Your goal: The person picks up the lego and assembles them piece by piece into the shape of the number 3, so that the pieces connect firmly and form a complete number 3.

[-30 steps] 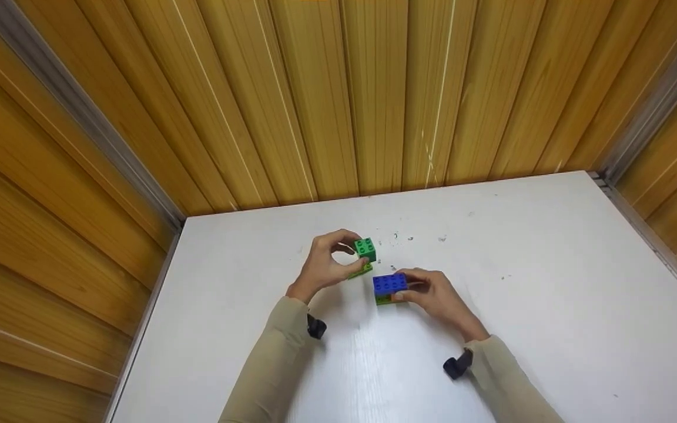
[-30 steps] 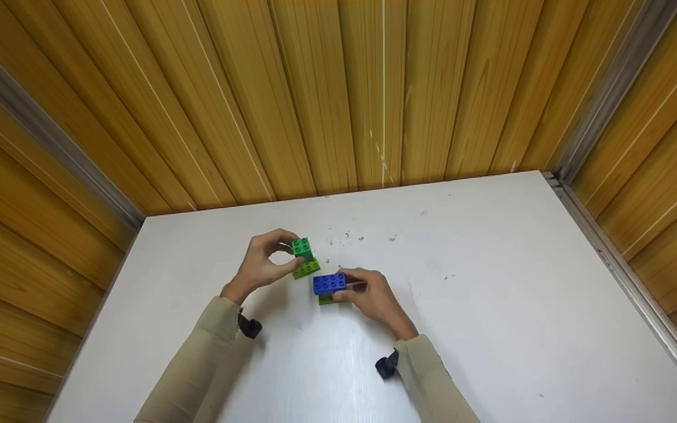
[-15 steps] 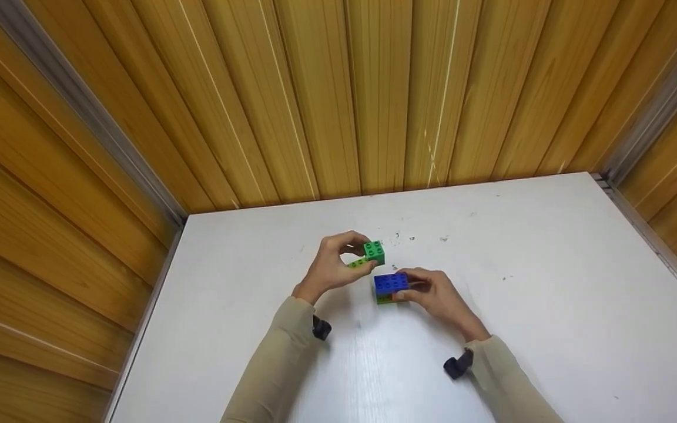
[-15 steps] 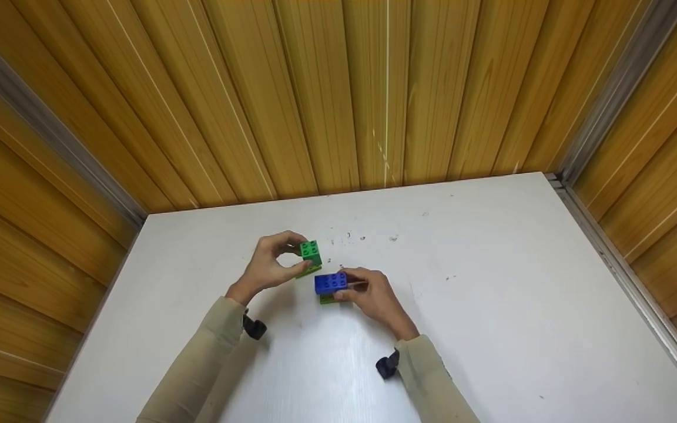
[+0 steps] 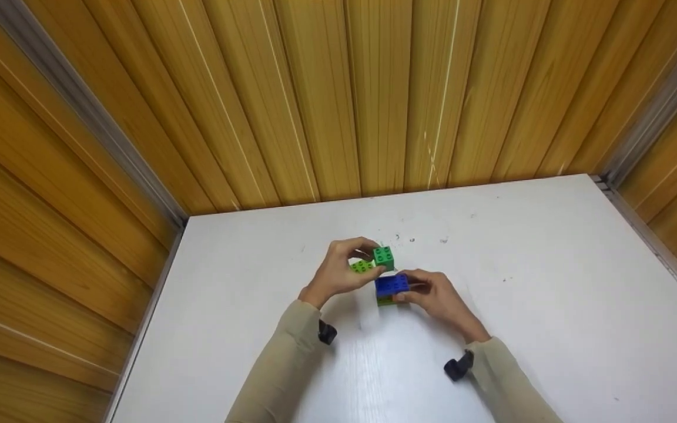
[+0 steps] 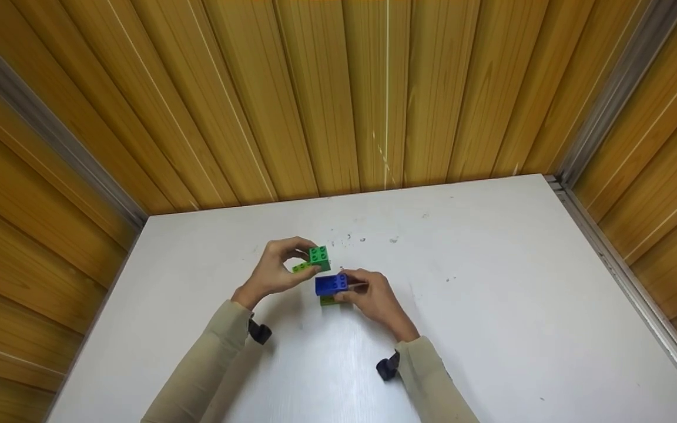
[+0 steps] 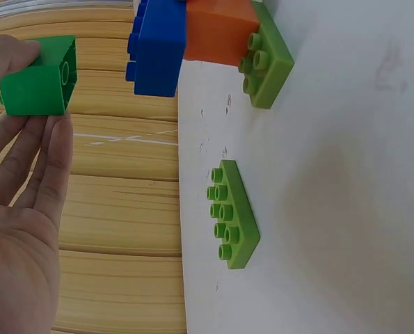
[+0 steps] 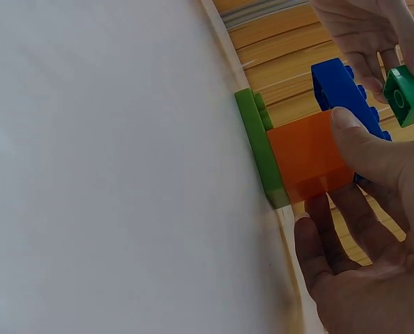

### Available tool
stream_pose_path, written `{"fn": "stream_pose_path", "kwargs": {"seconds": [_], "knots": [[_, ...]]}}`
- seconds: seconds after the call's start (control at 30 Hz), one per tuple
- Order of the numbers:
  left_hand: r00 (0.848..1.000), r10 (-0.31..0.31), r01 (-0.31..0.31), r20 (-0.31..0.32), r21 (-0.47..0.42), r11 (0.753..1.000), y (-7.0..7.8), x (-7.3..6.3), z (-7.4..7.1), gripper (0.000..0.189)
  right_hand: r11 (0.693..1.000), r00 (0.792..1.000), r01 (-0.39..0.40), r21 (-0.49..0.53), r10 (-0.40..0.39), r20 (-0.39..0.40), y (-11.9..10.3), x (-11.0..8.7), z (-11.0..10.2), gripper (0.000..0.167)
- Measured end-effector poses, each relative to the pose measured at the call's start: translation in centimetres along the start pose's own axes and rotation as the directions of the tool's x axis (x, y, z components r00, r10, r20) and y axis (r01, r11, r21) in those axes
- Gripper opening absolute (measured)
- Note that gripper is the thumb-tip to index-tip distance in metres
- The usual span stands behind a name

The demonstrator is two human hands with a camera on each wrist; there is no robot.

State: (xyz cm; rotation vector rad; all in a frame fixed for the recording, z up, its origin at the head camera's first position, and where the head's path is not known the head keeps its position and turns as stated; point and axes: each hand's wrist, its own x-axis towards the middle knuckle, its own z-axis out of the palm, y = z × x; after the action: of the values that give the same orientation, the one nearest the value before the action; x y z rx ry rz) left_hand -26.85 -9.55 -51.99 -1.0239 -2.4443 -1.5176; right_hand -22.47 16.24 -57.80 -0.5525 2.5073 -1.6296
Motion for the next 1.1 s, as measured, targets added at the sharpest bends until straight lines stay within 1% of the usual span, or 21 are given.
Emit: {"fn": "stream_pose_path", "kwargs": {"seconds": [0.23, 0.33, 0.47, 0.7, 0.93, 1.1], "knots": [[1.000, -0.001, 0.001, 0.027, -0.004, 1.000, 0.4, -0.1, 0.5, 0.034, 1.000, 1.000, -0.030, -0.004, 0.030, -0.003, 0.0, 0.0, 0.1, 0.046], [0.999, -0.001, 0.001, 0.040, -0.001, 1.000, 0.5, -0.1, 0.7, 0.033, 1.000, 1.000, -0.028, 0.010, 0.028, -0.001, 0.1, 0.0, 0.1, 0.046], [0.999, -0.004, 0.004, 0.049, -0.015, 1.000, 0.6, -0.1, 1.0, 0.033, 0.998, 1.000, -0.026, 0.050, 0.027, -0.010, 0.1, 0.1, 0.2, 0.045], [0.998, -0.008, 0.010, 0.065, -0.040, 0.999, 0.5, -0.1, 1.4, 0.033, 0.987, 1.000, -0.018, 0.161, 0.021, -0.012, 0.2, 0.2, 0.5, 0.047], [0.998, -0.014, 0.016, 0.066, -0.033, 0.999, 0.6, -0.2, 1.5, 0.033, 0.983, 1.000, 0.002, 0.182, 0.000, -0.011, 0.1, 0.3, 0.7, 0.046], [0.998, -0.012, 0.014, 0.065, -0.030, 0.999, 0.7, -0.2, 1.5, 0.032, 0.980, 1.000, 0.010, 0.201, -0.013, 0.016, 0.1, 0.3, 0.4, 0.047]]}}
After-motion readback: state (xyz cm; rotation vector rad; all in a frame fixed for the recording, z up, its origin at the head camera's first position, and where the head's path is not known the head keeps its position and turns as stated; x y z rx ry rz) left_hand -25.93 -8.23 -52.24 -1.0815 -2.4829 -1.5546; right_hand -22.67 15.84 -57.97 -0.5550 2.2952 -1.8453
